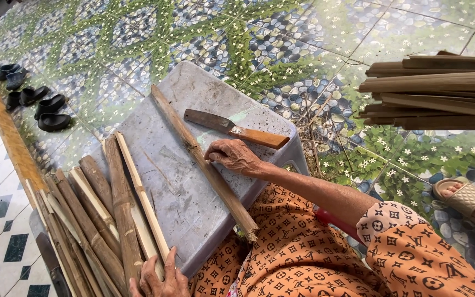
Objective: The person uses a machete to split bamboo sticks into thinner strips. They hold each stick with the left hand and strike it with the machete in the right hand, repeating the process for multiple sticks. The split pieces accumulate on the table.
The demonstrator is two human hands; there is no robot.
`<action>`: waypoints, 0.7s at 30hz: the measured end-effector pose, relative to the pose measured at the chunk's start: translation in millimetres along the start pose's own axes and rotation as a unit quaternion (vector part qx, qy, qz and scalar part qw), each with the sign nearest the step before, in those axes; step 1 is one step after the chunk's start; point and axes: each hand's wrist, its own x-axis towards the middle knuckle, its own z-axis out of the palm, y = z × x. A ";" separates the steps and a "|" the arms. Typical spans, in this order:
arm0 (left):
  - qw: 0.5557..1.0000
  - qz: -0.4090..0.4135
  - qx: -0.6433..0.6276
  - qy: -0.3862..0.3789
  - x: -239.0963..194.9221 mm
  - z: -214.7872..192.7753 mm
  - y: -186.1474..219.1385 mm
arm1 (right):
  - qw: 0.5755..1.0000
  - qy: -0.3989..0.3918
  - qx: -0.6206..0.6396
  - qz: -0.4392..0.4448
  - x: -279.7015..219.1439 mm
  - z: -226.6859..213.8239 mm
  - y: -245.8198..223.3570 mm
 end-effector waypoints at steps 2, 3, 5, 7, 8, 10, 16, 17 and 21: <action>1.000 -0.004 -0.013 0.005 -0.5 0.7 1.6 | 1.000 0.001 -0.003 -0.003 0.1 0.0 2.4; 1.000 -0.008 -0.024 0.010 -0.8 1.0 1.6 | 1.000 0.001 -0.004 -0.008 0.4 0.9 3.7; 1.000 -0.007 -0.022 0.011 -0.8 0.7 1.4 | 1.000 -0.001 -0.002 -0.006 0.1 0.9 3.8; 1.000 -0.006 -0.020 0.011 -2.1 3.1 -0.5 | 1.000 -0.002 -0.001 -0.003 -0.5 0.9 3.7; 1.000 -0.002 -0.020 -0.002 -3.3 5.8 -2.1 | 1.000 -0.003 0.004 -0.003 -0.7 0.8 3.7; 1.000 0.002 -0.019 -0.015 -4.8 9.8 -3.5 | 1.000 -0.004 0.009 -0.004 -0.9 0.3 2.8; 1.000 0.001 -0.019 0.025 -0.9 2.1 -1.0 | 1.000 -0.001 0.015 -0.003 -1.2 1.0 3.7; 1.000 -0.001 -0.011 0.005 -2.1 5.7 -2.2 | 1.000 -0.001 0.020 -0.004 -1.0 0.7 3.1; 1.000 -0.001 0.013 -0.023 -3.6 8.6 -3.3 | 1.000 -0.005 0.030 0.002 -1.3 -0.1 2.5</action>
